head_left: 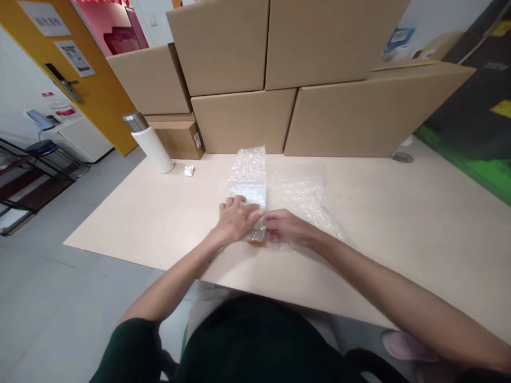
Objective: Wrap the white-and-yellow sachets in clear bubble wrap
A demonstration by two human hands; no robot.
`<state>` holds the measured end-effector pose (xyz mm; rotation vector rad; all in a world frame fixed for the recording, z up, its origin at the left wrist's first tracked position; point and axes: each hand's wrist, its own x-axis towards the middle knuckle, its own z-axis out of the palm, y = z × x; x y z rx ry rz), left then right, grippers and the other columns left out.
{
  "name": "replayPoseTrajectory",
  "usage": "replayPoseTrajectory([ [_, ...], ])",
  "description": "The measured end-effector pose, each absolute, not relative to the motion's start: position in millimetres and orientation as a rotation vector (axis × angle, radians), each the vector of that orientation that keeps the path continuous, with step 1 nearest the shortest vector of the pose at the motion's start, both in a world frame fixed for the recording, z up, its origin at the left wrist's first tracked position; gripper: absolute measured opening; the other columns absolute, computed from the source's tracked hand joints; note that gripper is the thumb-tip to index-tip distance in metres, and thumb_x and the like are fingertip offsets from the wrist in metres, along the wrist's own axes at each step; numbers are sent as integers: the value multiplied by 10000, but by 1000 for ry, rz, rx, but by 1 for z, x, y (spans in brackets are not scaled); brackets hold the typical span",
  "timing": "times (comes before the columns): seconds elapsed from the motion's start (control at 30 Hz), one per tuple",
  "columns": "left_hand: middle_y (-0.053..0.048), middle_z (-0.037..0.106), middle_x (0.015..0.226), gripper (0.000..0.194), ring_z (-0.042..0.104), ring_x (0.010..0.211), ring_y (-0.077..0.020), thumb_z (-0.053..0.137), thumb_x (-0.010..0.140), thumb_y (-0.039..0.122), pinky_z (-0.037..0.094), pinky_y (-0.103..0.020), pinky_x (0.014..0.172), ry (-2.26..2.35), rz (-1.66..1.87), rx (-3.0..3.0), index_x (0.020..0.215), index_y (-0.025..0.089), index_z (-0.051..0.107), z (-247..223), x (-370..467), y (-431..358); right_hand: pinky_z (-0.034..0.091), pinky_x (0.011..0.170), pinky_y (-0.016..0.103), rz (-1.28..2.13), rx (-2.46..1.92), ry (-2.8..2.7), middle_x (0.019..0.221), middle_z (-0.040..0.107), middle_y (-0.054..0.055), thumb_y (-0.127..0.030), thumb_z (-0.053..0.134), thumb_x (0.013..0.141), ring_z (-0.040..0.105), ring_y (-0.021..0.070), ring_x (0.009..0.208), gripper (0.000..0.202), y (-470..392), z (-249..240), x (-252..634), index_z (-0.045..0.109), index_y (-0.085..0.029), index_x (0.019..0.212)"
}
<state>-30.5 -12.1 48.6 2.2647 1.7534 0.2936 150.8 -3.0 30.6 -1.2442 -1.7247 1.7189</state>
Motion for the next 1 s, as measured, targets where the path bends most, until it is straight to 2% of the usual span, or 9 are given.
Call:
replayPoseTrajectory([
  [0.13,-142,519,1307,395,453,1177,-374,474,939,531,381,-583,949,1792,231,2442,1181,306,690,39,-18,-17,487,835,385,888,-1262,-2021,944,703,78,-245,469,875,636,234,864,255,4,35,164,689,-194,993],
  [0.2,-130,524,1303,353,454,1188,-365,495,937,477,386,-578,952,1767,271,2440,1193,315,675,35,-23,-15,462,893,379,751,-1173,-2090,1058,684,93,-253,424,914,615,236,978,272,9,33,156,658,-195,1041],
  [0.33,-173,460,1378,518,417,1276,-393,577,880,462,369,-598,1000,1954,679,2079,1351,249,557,29,-53,-8,439,802,347,779,-1159,-2256,768,599,51,-329,325,994,556,195,778,343,16,28,135,576,-193,805],
  [0.43,-198,499,1300,742,559,1133,-325,647,828,493,456,-502,944,1830,943,1539,1446,155,414,30,-75,-8,409,748,326,822,-1178,-2240,673,504,8,-459,293,1017,483,165,680,442,14,31,132,495,-209,713],
  [0.53,-147,529,1266,769,603,1055,-235,668,817,535,488,-393,905,1548,1188,1300,1438,190,374,41,-75,-15,407,733,323,1016,-1204,-2136,715,549,14,-563,325,994,511,169,704,483,10,38,139,536,-206,747],
  [0.63,-114,545,1296,646,575,1134,-223,609,871,545,467,-393,962,1327,1333,1408,1397,253,373,57,-51,-23,437,823,351,1270,-1187,-1917,945,663,57,-607,415,954,589,217,904,459,6,40,151,640,-213,891],
  [0.73,-114,506,1393,531,516,1239,-241,477,941,564,429,-434,1028,1156,1256,1635,1374,269,397,67,-16,-24,450,909,383,1521,-1042,-1628,1109,678,72,-603,504,914,596,243,1048,432,2,37,166,671,-232,1058],
  [0.83,-119,471,1449,521,422,1332,-281,417,964,555,335,-489,1109,1081,1059,1938,1382,244,432,62,16,-18,483,865,396,1648,-993,-1406,1016,701,77,-583,531,886,632,239,951,453,-4,31,189,675,-202,1084],
  [1.0,-71,442,1515,487,352,1385,-303,410,984,493,228,-528,1149,997,707,2252,1414,267,432,36,54,-10,456,926,441,1063,-1349,-1620,993,679,98,-434,556,831,601,284,1009,303,-15,23,235,706,-179,898],
])
